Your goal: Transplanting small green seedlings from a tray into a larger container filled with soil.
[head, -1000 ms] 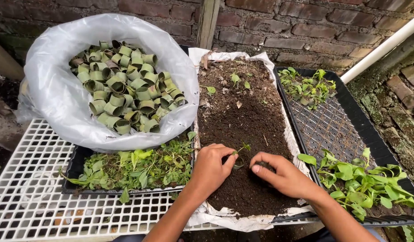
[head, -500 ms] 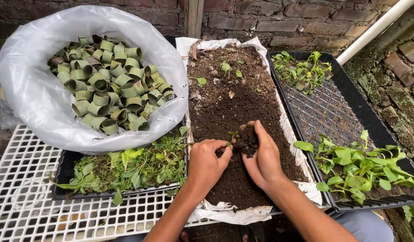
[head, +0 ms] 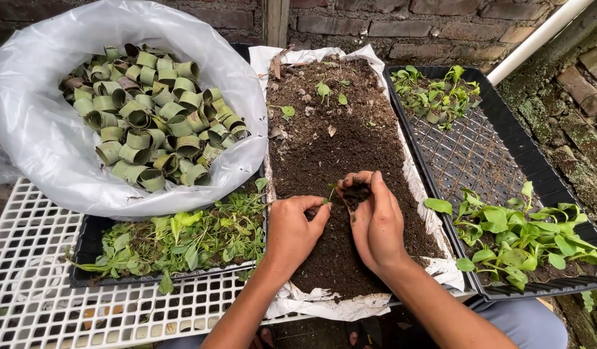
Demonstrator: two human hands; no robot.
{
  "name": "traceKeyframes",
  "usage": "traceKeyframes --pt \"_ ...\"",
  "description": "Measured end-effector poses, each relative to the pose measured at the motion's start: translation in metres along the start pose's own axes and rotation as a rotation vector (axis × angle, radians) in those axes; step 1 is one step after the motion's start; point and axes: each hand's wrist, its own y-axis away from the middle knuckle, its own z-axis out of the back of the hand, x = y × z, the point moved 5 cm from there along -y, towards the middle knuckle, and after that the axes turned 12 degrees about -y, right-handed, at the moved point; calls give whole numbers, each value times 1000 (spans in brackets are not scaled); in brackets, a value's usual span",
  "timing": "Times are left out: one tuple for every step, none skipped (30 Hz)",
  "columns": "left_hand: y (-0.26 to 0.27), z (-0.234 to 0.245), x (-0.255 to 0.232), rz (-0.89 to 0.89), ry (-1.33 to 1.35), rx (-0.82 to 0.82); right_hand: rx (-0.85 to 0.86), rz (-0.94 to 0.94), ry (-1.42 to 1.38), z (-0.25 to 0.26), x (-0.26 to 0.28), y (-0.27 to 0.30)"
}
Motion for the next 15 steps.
traceKeyframes --pt "2 0 -1 0 0 1 -1 0 0 0 5 2" --pt "3 0 -1 6 -6 8 63 -13 53 -3 8 3" --pt "4 1 -1 11 -11 14 127 -25 106 -7 12 5" --pt "3 1 0 13 -10 13 128 -27 108 -5 24 7" --pt "2 1 0 5 -10 10 256 64 389 -11 38 10" --pt "1 1 1 -3 -8 6 383 158 673 -16 50 14" --pt "0 -1 5 0 -5 3 386 155 675 -10 49 17" --pt "-1 -4 8 -26 -70 11 522 290 927 -10 48 25" --pt "-2 -8 10 -52 -135 18 658 428 1178 -9 45 33" --pt "-1 -7 9 -54 -133 20 656 427 1181 -2 40 35" --pt "-1 -7 7 -58 -117 14 752 514 1302 1 32 40" --pt "-2 -5 6 -64 -106 11 845 602 1419 5 23 46" --pt "-2 -6 6 -67 -108 16 838 601 1418 9 21 47" --pt "-2 -6 7 -60 -109 10 871 592 1490 13 15 47" --pt "-1 -6 8 -53 -111 3 903 582 1561 16 8 48"
